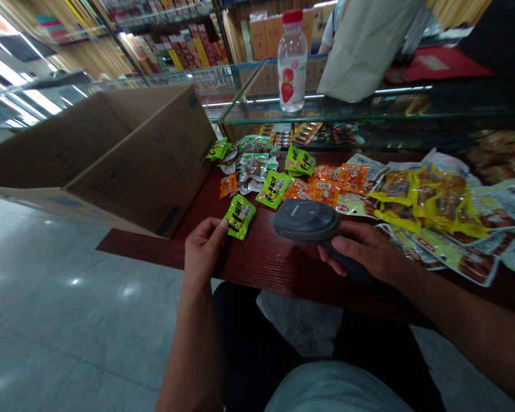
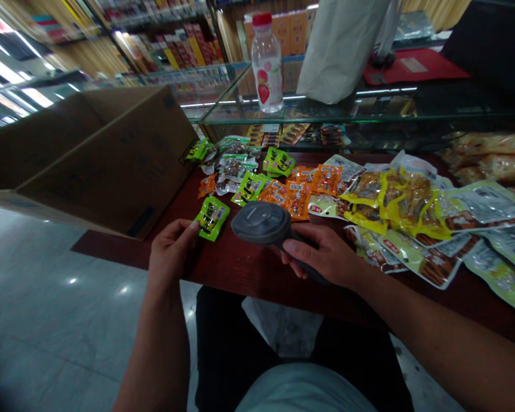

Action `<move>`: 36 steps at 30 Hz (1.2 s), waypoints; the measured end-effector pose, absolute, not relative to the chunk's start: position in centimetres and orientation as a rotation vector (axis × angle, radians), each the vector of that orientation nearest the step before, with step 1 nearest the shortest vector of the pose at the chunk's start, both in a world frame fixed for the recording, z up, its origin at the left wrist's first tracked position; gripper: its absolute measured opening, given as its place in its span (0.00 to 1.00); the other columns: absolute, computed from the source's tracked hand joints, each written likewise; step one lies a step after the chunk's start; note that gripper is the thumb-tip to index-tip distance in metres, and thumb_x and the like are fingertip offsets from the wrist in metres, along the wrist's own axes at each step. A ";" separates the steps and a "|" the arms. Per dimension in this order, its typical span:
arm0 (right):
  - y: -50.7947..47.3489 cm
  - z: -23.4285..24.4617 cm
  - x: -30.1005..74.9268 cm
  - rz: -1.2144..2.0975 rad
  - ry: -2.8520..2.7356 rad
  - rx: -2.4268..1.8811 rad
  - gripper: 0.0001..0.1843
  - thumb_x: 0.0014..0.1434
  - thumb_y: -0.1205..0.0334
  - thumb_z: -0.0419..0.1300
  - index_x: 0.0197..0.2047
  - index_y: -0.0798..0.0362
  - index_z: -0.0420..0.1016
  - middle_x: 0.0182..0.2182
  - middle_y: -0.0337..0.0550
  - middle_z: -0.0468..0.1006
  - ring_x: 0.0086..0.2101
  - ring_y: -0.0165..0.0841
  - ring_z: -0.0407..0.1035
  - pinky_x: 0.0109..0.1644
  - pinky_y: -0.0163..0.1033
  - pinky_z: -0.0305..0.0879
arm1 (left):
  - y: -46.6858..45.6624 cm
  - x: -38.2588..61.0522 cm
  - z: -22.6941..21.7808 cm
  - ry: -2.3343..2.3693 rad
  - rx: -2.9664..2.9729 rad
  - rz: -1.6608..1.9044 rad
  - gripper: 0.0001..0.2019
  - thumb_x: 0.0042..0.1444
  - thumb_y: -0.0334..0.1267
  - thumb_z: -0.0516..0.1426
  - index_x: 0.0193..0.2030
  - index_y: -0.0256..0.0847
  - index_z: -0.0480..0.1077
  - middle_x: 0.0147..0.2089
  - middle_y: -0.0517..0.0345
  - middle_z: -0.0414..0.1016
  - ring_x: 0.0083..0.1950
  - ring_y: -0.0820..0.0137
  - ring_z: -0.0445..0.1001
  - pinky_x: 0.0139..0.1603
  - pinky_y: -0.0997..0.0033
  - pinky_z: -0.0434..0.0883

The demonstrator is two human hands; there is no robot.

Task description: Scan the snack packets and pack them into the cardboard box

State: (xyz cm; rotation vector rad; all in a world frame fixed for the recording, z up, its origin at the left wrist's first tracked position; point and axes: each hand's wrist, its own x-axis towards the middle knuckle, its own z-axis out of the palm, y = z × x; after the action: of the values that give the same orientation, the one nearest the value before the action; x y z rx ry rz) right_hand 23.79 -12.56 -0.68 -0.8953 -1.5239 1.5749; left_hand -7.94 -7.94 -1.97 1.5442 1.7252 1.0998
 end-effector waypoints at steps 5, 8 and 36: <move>-12.2 -0.7 23.6 1.620 -1.246 -0.878 0.20 0.66 0.44 0.61 0.34 0.54 0.78 0.27 0.42 0.79 0.20 0.28 0.67 0.22 0.33 0.60 | -7.1 -6.9 -1.1 1.643 1.448 1.087 0.14 0.55 0.49 0.61 0.27 0.42 0.68 0.21 0.63 0.63 0.22 0.74 0.59 0.23 0.74 0.57; -11.8 -1.0 23.9 1.605 -1.076 -0.878 0.19 0.65 0.44 0.61 0.38 0.53 0.79 0.28 0.43 0.80 0.19 0.29 0.68 0.20 0.33 0.61 | -5.5 -4.9 -0.3 1.423 1.398 1.076 0.13 0.55 0.48 0.62 0.28 0.41 0.69 0.22 0.63 0.65 0.22 0.75 0.61 0.24 0.74 0.59; -11.4 -1.1 23.7 1.606 -0.967 -0.905 0.21 0.64 0.43 0.63 0.36 0.55 0.80 0.27 0.43 0.81 0.19 0.28 0.69 0.20 0.31 0.64 | 4.8 -9.0 -1.7 2.141 1.953 0.777 0.17 0.55 0.48 0.62 0.44 0.37 0.74 0.49 0.44 0.76 0.51 0.57 0.74 0.53 0.63 0.70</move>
State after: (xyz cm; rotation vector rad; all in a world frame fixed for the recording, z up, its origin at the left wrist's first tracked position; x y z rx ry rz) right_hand 23.66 -11.37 -1.09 -0.9054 -0.9670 1.6057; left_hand -9.01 4.84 -1.67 1.9535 2.1413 0.7768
